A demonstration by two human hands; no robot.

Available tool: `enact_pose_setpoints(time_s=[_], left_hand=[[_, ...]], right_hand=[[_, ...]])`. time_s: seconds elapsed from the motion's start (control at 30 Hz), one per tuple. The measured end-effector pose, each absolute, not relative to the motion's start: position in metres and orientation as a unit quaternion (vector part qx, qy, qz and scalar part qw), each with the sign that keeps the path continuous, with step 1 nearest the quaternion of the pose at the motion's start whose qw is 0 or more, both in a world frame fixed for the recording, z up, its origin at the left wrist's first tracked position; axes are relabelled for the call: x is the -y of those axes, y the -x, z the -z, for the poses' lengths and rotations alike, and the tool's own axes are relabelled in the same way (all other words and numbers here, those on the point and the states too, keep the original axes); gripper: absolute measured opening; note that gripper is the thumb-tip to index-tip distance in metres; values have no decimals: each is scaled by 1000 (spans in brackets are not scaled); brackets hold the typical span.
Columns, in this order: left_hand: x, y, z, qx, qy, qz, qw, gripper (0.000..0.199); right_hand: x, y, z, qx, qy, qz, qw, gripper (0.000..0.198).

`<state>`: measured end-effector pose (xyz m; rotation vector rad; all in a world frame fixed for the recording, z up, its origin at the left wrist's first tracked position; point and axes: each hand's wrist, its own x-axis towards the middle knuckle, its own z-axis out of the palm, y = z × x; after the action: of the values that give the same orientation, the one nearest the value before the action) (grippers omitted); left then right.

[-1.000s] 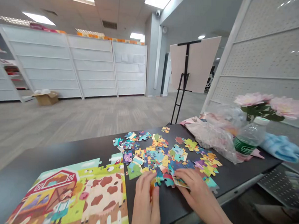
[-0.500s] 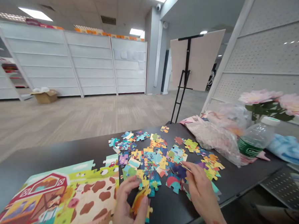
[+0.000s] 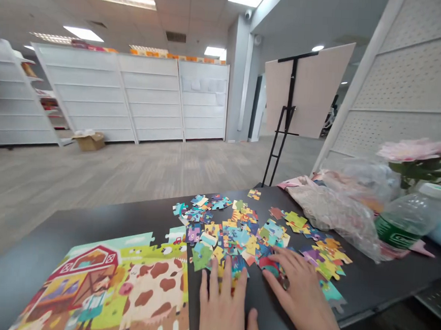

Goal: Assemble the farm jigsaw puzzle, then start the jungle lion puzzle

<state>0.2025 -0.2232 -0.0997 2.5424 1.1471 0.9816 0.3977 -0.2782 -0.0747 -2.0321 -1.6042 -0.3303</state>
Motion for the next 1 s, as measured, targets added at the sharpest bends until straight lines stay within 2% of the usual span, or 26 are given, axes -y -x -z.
enact_pose_setpoints(time_s=[0.1, 0.2, 0.43, 0.57, 0.63, 0.73, 0.77, 0.87, 1.0], left_hand=[[220, -210, 116, -343, -879, -317, 99, 54], [219, -212, 121, -293, -895, -318, 115, 55], [225, -208, 95, -285, -882, -337, 167, 50], [233, -196, 74, -336, -808, -425, 230, 57], [234, -186, 68, -341, -752, -489, 280, 48], [231, -173, 67, -356, -639, -569, 377, 34], [230, -169, 67, -363, -602, -586, 403, 33], [228, -165, 68, -358, -551, -605, 449, 33], [230, -167, 68, -323, -585, -576, 470, 34]], right_hand=[[276, -404, 83, 574, 753, 146, 286, 32], [275, -407, 88, 583, 745, 154, 284, 38], [274, -412, 86, 609, 731, 150, 269, 38], [282, -395, 72, 652, 680, 185, 279, 31], [289, -374, 64, 697, 648, 161, 262, 39], [297, -339, 56, 741, 633, 66, 215, 57], [299, -331, 56, 741, 638, 42, 206, 56], [301, -322, 60, 709, 667, 25, 226, 38], [304, -342, 72, 658, 682, 85, 308, 32]])
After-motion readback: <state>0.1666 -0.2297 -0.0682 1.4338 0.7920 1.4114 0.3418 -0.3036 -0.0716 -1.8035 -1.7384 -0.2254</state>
